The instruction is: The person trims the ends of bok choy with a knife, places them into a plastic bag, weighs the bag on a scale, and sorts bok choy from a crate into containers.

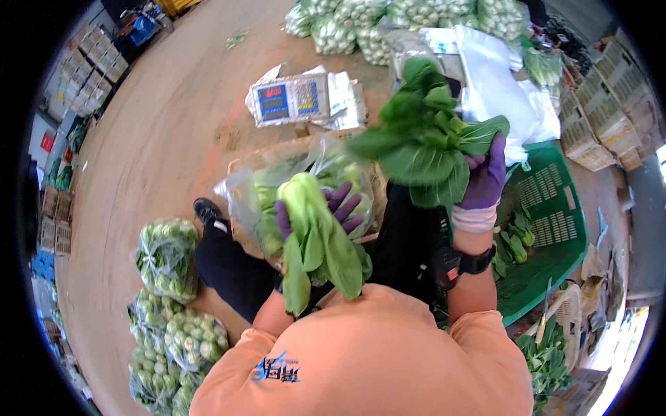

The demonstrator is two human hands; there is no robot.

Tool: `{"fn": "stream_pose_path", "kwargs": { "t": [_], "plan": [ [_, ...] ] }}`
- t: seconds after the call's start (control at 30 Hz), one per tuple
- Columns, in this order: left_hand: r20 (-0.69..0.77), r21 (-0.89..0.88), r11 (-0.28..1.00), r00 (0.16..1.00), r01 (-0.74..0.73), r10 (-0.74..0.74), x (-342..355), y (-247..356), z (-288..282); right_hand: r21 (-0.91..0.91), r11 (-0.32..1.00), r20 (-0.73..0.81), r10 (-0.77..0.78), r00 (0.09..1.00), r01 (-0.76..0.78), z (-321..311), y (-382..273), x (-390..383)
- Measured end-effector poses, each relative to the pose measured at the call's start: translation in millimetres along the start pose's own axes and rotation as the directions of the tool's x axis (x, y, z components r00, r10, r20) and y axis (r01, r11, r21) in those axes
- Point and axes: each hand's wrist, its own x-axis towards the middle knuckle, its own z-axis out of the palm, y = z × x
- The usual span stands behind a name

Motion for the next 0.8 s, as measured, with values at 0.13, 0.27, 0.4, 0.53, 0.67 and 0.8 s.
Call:
{"fn": "stream_pose_path", "kwargs": {
  "t": [0.13, 0.27, 0.4, 0.53, 0.67, 0.8],
  "plan": [
    [0.040, 0.117, 0.986, 0.992, -0.122, 0.119, 0.2, 26.2, 8.0, -0.323, 0.913, 0.018, -0.256, 0.966, 0.248, -65.5, -27.9, 45.2],
    [0.186, 0.120, 0.980, 0.973, -0.159, 0.135, 4.1, 46.4, -15.3, 0.174, 0.984, 0.235, -0.068, 0.970, 0.027, -75.9, -36.0, 60.3],
    [0.190, 0.113, 0.989, 0.979, -0.098, 0.075, 9.2, 53.1, -36.4, 0.236, 0.967, 0.149, -0.131, 0.980, 0.094, -62.1, -41.4, 36.6],
    [0.202, 0.152, 0.988, 0.979, -0.031, 0.000, 9.1, 40.3, -39.7, -0.157, 0.911, -0.212, -0.408, 0.888, 0.381, -69.2, -72.8, -9.3],
    [0.386, 0.203, 0.979, 0.920, -0.007, -0.074, 30.9, 56.8, -54.2, -0.396, 0.797, -0.307, -0.583, 0.752, 0.456, -120.1, -186.8, -68.2],
    [0.401, 0.225, 0.974, 0.908, 0.031, -0.121, 37.8, 40.3, -61.9, -0.699, 0.481, -0.299, -0.869, 0.395, 0.529, -159.6, -345.9, -255.1]
  ]
}}
